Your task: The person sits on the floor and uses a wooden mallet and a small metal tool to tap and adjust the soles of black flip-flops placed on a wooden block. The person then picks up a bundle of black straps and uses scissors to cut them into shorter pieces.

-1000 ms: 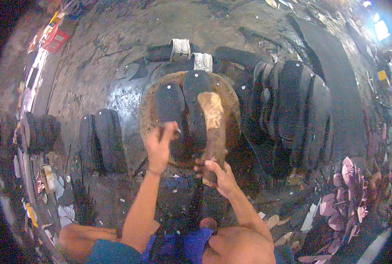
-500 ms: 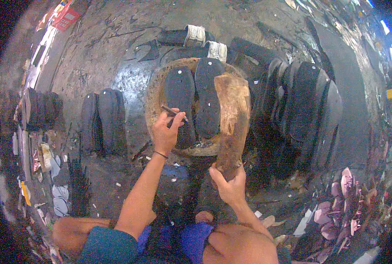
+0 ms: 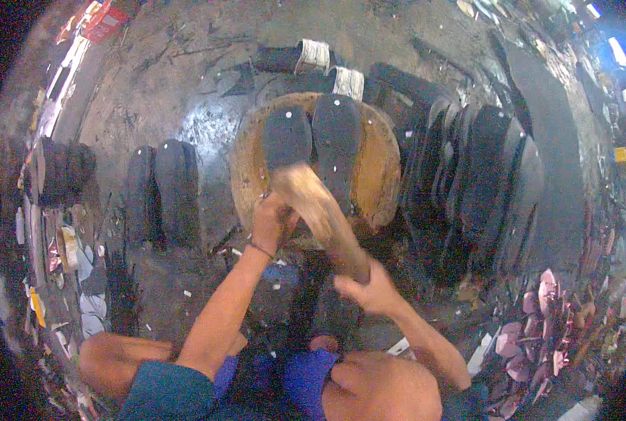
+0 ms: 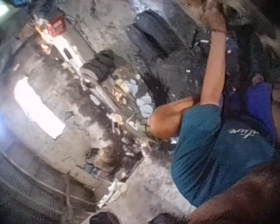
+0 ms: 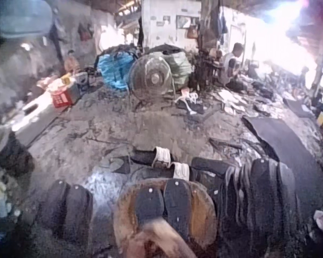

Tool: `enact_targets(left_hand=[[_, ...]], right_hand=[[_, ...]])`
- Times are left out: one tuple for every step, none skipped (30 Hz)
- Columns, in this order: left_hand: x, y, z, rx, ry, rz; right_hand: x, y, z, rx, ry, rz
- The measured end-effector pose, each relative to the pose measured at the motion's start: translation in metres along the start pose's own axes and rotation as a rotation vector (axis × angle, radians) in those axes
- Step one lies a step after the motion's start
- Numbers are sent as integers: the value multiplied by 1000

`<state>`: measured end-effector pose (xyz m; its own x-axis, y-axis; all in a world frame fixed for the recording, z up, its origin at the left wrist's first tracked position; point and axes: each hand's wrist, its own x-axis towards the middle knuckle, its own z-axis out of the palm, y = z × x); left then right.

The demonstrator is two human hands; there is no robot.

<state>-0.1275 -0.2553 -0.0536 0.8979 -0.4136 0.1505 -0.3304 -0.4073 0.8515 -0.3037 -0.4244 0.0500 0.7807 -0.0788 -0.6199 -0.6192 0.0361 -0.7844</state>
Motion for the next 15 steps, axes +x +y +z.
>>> enact_targets(left_hand=[[0,-6,-6,217,28,180],[-8,2,-10,430,64,351],[5,4,-7,411,36,260],[4,18,-6,384,-43,142],[20,32,-13,360,-84,55],[30,43,-22,436,-199,-165],[33,40,-25,88,-85,-310],[36,35,-31,-264,29,-443],[38,30,-38,-620,143,-566],[32,28,-45,-556,207,-435],[19,36,-48,-515,144,-459],[5,52,-52,-475,78,-482],[-13,63,-52,-436,14,-510],[-34,67,-44,-494,-26,-470],[-49,71,-32,-553,-61,-422]], right_hand=[[-12,-8,7,181,-134,155],[-30,-13,15,274,-51,159],[-18,-15,12,293,-11,34],[-17,-1,18,339,40,-40],[-6,1,20,366,90,-161],[3,3,19,319,163,-157],[9,4,19,366,178,-135],[14,3,19,414,191,-112],[18,2,20,462,201,-89],[20,5,19,562,142,-46],[20,3,25,645,110,-40],[21,-3,34,729,81,-34],[20,-7,42,810,51,-23],[25,0,48,873,1,36],[30,0,56,835,88,20]])
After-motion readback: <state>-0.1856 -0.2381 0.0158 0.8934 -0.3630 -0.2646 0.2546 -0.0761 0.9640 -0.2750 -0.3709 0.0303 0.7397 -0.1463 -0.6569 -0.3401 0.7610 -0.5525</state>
